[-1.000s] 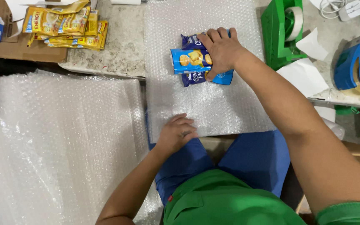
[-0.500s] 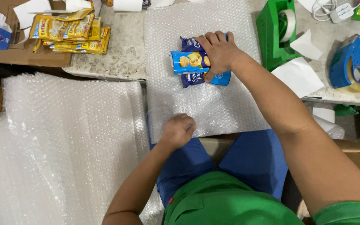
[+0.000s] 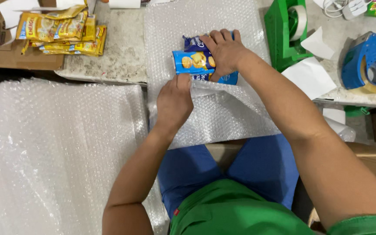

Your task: The person gathers several blue bags of snacks and rolls them into a sheet of bubble wrap. They secure the bubble wrap using tape from a blue dispenser and then attach a white shipping label to the outside of the package.

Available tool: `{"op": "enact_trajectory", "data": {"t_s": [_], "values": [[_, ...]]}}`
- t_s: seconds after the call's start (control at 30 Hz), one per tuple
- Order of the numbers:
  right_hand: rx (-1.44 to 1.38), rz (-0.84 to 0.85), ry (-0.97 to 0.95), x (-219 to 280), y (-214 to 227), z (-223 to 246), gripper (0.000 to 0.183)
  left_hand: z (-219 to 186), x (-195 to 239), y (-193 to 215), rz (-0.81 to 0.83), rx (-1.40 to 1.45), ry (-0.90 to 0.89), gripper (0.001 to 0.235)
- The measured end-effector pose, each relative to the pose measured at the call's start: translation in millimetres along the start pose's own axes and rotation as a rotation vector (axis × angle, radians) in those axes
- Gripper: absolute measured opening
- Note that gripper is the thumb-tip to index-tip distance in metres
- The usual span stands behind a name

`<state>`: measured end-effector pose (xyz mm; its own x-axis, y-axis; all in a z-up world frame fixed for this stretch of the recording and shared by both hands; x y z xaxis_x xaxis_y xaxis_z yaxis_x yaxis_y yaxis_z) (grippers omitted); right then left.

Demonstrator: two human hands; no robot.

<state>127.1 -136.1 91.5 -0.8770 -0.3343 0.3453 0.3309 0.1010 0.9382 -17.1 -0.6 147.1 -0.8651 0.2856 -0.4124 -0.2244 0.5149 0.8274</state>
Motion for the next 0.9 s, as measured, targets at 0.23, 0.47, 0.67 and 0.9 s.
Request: {"op": "enact_trajectory", "data": {"t_s": [0.23,0.47,0.67,0.9], "values": [[-0.009,-0.022,-0.011,-3,5,-2,0.147,-21,-11,10,-0.165,-0.043,-0.447,0.051],[-0.143,-0.214,0.132,-23,-28,-9,0.095,15,-81,-30,-0.081,-0.258,-0.487,0.037],[-0.387,-0.013,0.240,-25,-19,-23,0.073,77,-118,-59,0.073,0.161,-0.248,0.047],[-1.305,0.268,0.405,22,24,-51,0.068,105,-104,-90,0.478,0.278,0.104,0.046]]}}
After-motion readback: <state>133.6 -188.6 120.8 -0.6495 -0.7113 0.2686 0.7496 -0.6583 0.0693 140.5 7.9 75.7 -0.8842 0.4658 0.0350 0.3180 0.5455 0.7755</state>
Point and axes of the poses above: each hand's wrist, its own x-axis away from the middle knuckle, its own y-axis out of the back of the hand, z = x × y, the point moved 7 cm from there along -x, towards the middle knuckle, and after that the axes turned 13 degrees about -y, right-handed, at the moved point
